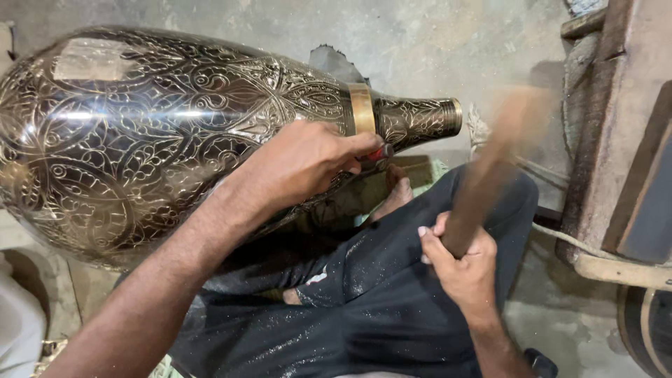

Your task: The person uses a chisel and hammer to engrave intricate floral patterns onto a large brass vase. They repeatedly tap the chisel along the surface to create detailed designs.

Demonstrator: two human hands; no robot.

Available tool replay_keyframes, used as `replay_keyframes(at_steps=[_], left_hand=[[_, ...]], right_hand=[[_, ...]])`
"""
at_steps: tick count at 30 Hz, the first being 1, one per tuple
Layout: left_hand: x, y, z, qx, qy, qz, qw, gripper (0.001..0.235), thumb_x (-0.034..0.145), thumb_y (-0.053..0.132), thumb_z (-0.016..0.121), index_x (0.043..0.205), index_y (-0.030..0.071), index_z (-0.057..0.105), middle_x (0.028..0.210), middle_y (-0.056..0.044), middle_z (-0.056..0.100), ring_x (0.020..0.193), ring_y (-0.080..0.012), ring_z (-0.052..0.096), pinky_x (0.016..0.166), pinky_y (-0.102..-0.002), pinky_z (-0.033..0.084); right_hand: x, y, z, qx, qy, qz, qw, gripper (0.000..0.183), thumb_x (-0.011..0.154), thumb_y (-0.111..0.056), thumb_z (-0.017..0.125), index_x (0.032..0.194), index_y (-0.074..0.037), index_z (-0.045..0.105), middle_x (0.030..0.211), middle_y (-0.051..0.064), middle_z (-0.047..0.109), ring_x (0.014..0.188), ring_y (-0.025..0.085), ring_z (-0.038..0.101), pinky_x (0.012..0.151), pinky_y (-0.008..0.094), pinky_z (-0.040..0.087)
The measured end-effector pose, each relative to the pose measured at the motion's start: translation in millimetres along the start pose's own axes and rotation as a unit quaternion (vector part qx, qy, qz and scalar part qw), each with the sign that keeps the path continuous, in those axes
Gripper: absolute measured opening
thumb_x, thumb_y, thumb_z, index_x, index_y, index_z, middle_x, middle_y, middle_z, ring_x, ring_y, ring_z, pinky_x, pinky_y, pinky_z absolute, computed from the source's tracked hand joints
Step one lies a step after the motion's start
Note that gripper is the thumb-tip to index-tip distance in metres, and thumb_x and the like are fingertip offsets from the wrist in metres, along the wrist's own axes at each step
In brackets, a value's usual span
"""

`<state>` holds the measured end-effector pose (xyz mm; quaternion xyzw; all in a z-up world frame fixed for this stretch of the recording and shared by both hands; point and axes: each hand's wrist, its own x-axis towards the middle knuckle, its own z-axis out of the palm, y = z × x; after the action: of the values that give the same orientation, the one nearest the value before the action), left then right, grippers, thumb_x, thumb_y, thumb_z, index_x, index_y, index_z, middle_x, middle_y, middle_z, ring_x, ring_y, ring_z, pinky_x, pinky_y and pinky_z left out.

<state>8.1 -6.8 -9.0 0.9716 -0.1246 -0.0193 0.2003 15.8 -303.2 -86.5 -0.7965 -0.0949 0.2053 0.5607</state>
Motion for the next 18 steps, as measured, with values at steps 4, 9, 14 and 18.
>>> replay_keyframes(at_steps=[4,9,14,18], left_hand=[[-2.0,2.2,1.4,-0.028,0.023,0.006,0.999,0.031,0.099,0.011,0.064,0.129,0.016,0.069,0.079,-0.011,0.076,0.066,-0.0218,0.073,0.056,-0.036,0.063],[-0.4,2.4,0.7,-0.043,-0.018,-0.014,0.999,0.026,0.103,0.013,0.064,0.128,0.016,0.068,0.075,-0.012,0.074,0.063,-0.0225,0.073,0.052,-0.036,0.062],[-3.5,3.9,-0.2,-0.056,0.014,0.006,0.998,0.031,0.094,0.012,0.069,0.125,0.013,0.068,0.077,-0.012,0.076,0.065,-0.0255,0.074,0.055,-0.041,0.062],[-0.5,4.6,-3.3,-0.065,0.033,0.005,0.997,0.035,0.090,0.012,0.071,0.125,0.014,0.069,0.080,-0.013,0.077,0.066,-0.0267,0.075,0.057,-0.043,0.062]], right_hand=[[-1.5,1.0,-0.8,-0.106,0.018,-0.067,0.992,0.013,0.088,-0.005,0.077,0.096,-0.004,0.067,0.069,-0.001,0.067,0.063,0.007,0.060,0.055,0.023,0.048],[0.7,-4.3,-2.0,-0.032,0.002,-0.037,0.999,0.021,0.086,-0.005,0.077,0.104,-0.004,0.066,0.073,-0.001,0.065,0.063,0.005,0.059,0.054,0.023,0.048],[2.0,-7.1,-2.6,0.000,-0.021,-0.020,1.000,0.018,0.086,-0.005,0.075,0.101,-0.006,0.065,0.072,-0.003,0.064,0.060,0.004,0.059,0.053,0.022,0.049],[3.4,-7.8,2.3,-0.030,-0.016,-0.042,0.999,0.016,0.087,-0.004,0.077,0.097,-0.006,0.063,0.068,-0.001,0.062,0.058,0.005,0.059,0.051,0.022,0.046]])
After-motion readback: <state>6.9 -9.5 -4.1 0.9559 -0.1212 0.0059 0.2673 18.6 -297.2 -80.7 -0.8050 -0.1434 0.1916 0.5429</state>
